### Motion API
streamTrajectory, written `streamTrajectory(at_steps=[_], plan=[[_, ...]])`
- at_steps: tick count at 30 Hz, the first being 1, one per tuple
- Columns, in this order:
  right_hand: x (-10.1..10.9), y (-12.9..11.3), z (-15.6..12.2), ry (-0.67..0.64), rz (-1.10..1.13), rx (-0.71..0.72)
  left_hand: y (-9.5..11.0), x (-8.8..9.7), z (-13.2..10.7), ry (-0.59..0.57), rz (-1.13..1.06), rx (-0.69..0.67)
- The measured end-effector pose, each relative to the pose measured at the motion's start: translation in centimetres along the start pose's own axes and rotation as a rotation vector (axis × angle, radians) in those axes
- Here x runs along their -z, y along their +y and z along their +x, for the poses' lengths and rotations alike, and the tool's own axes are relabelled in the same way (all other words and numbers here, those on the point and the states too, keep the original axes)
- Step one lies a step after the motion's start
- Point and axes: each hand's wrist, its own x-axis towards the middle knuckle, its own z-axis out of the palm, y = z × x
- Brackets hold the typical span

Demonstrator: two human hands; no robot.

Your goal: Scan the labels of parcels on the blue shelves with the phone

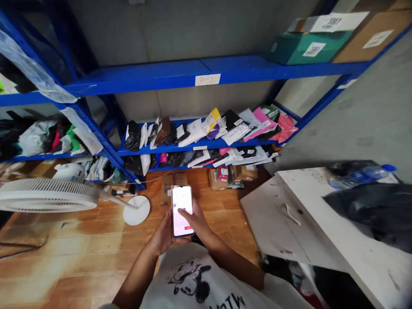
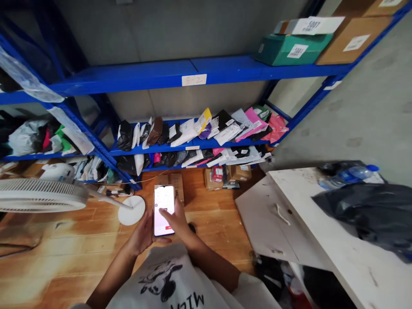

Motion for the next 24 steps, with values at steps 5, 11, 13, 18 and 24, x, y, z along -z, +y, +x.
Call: streamTrajectory(at_steps=[5,11,13,18,24], plan=[[-1.6,0.1,-4.0,-0.111,0.007,0.0,-1.2,0.2,-4.9,0.055,0.015,-0.047],[-1.6,-0.3,-7.3,-0.291,0.033,0.02,-2.1,0.3,-8.2,0.062,0.013,-0.07],[-1.6,-0.4,-8.1,-0.314,0.031,0.024,-2.4,0.3,-8.8,0.056,0.011,-0.073],[-1.6,-0.4,-9.6,-0.333,0.055,0.03,-3.1,0.2,-9.7,0.031,0.004,-0.113],[-1.5,-0.6,-10.4,-0.35,0.08,0.048,-3.8,0.7,-9.8,0.004,0.045,-0.098]])
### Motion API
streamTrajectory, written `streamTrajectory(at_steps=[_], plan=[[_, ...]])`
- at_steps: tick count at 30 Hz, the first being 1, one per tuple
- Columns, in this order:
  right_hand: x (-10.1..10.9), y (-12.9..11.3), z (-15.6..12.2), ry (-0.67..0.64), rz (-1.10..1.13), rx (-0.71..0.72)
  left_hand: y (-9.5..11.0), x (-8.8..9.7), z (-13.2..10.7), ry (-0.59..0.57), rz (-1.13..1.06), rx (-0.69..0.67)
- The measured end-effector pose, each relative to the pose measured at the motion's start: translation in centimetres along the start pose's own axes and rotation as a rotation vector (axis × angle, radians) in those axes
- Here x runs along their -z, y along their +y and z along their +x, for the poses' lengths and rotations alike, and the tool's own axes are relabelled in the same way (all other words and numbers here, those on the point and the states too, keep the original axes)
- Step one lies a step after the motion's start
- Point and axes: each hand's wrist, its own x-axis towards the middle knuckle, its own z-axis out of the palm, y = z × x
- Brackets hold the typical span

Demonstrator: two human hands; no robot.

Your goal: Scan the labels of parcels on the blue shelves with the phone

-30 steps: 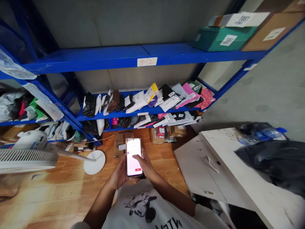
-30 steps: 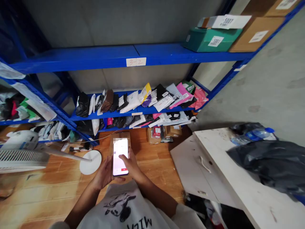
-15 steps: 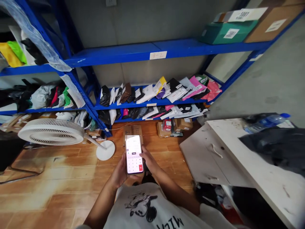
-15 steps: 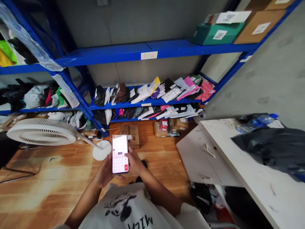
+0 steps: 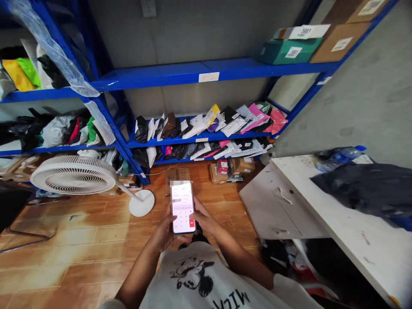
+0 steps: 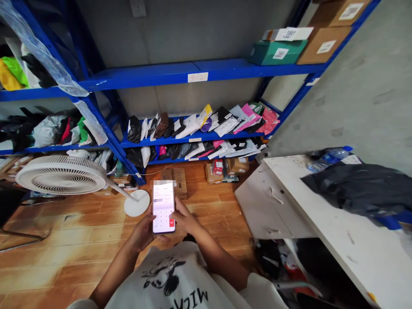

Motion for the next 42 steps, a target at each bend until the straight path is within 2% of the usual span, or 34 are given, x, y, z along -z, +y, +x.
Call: streamTrajectory(at_steps=[3,7,13,18,23,26,30,34,37,39,42], plan=[[0.0,0.0,0.0,0.012,0.013,-0.008,0.0,0.4,-0.1,-0.042,-0.067,-0.004],[0.0,0.0,0.3,0.054,0.033,-0.031,0.3,0.4,-0.3,-0.066,-0.023,0.053],[0.4,0.1,0.8,0.093,0.039,-0.063,0.7,-0.4,0.2,0.052,0.085,0.072],[1.7,-0.3,1.5,0.146,0.013,-0.065,0.7,-0.4,1.9,-0.04,-0.055,0.087],[4.5,-0.3,3.2,0.151,0.033,-0.081,0.6,-0.9,5.1,-0.026,-0.117,0.067],[7.6,-0.8,4.4,0.097,0.064,-0.079,0.4,-1.7,8.2,-0.048,-0.1,0.093],[13.4,-1.9,5.9,0.06,0.125,-0.083,-0.4,-4.1,13.8,-0.037,-0.099,0.11],[20.1,-2.3,7.5,0.169,0.226,-0.096,-1.6,-8.2,20.4,-0.022,-0.04,0.159],[25.3,-2.3,8.4,0.246,0.341,-0.121,-2.7,-11.0,25.9,-0.022,0.145,0.203],[28.8,-2.3,8.7,0.292,0.418,-0.139,-3.6,-11.9,29.8,0.065,0.36,0.181],[34.0,-2.0,8.5,0.358,0.512,-0.176,-4.9,-11.4,36.0,0.31,0.707,0.037]])
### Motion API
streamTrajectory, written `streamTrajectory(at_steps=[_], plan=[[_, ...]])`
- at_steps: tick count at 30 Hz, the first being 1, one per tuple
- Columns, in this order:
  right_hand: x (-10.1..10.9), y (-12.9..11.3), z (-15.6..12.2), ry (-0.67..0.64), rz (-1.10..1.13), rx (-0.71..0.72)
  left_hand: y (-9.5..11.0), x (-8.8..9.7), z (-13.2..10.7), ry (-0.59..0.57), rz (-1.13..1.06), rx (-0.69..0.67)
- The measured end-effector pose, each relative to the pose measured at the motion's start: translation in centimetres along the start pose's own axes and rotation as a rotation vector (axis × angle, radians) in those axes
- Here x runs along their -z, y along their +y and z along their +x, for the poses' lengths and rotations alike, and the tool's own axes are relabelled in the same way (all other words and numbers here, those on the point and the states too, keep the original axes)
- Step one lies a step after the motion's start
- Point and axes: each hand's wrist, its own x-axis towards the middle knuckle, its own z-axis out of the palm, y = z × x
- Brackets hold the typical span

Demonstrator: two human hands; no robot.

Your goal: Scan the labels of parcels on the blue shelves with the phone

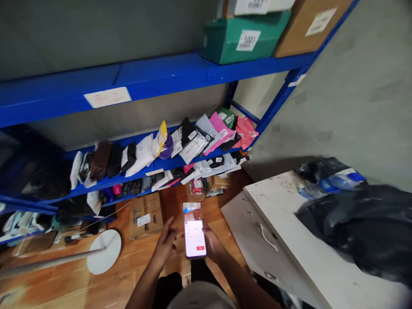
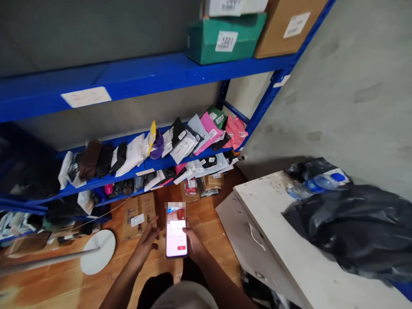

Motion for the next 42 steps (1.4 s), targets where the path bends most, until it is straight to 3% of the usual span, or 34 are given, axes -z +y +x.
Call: streamTrajectory(at_steps=[2,4,7,8,12,14,16,20,22,23,27,28,30,33,34,37,40,42], plan=[[3.1,-1.0,0.7,0.044,0.055,-0.015,-0.5,-0.9,4.3,0.143,0.181,-0.107],[6.2,-1.2,1.5,0.076,0.112,-0.021,-0.6,-1.9,8.8,0.176,0.331,-0.229],[10.5,0.0,2.8,0.096,0.211,-0.039,0.2,-4.1,16.6,0.065,0.682,-0.43],[11.7,0.8,3.3,0.101,0.247,-0.047,0.7,-5.0,19.5,0.008,0.897,-0.506],[15.2,4.6,5.4,0.114,0.374,-0.075,2.7,-8.1,31.5,-0.168,1.14,-0.633],[16.0,6.6,6.1,0.105,0.42,-0.085,3.8,-8.2,36.1,-0.266,1.247,-0.656],[16.6,8.3,6.5,0.079,0.457,-0.084,4.6,-6.9,38.9,-0.22,1.35,-0.642],[17.7,10.8,6.9,0.047,0.515,-0.059,5.2,-3.5,39.8,-0.049,1.567,-0.633],[18.5,11.5,7.2,0.06,0.527,-0.055,5.0,-3.4,39.6,-0.007,1.733,-0.699],[18.9,11.8,7.4,0.071,0.531,-0.053,4.8,-4.0,39.7,-0.043,1.793,-0.75],[20.2,11.8,8.5,0.081,0.513,-0.036,4.5,-7.3,41.4,-0.433,1.87,-0.981],[20.4,11.6,8.7,0.073,0.504,-0.032,4.7,-7.6,41.8,-0.443,1.893,-1.007],[20.5,11.0,9.1,0.062,0.495,-0.028,5.2,-6.6,42.2,-0.317,1.932,-0.997],[20.6,10.1,9.4,0.066,0.5,-0.03,5.8,-2.8,41.6,-0.012,1.887,-0.951],[20.6,9.8,9.5,0.075,0.502,-0.036,5.9,-1.4,41.3,0.042,1.848,-0.945],[20.6,9.4,10.0,0.106,0.509,-0.076,5.5,0.9,40.8,0.117,1.733,-0.838],[20.8,9.4,11.0,0.1,0.485,-0.114,5.3,1.1,41.5,0.194,1.689,-0.716],[21.1,9.5,11.8,0.089,0.455,-0.138,5.2,0.7,42.5,0.172,1.666,-0.758]])
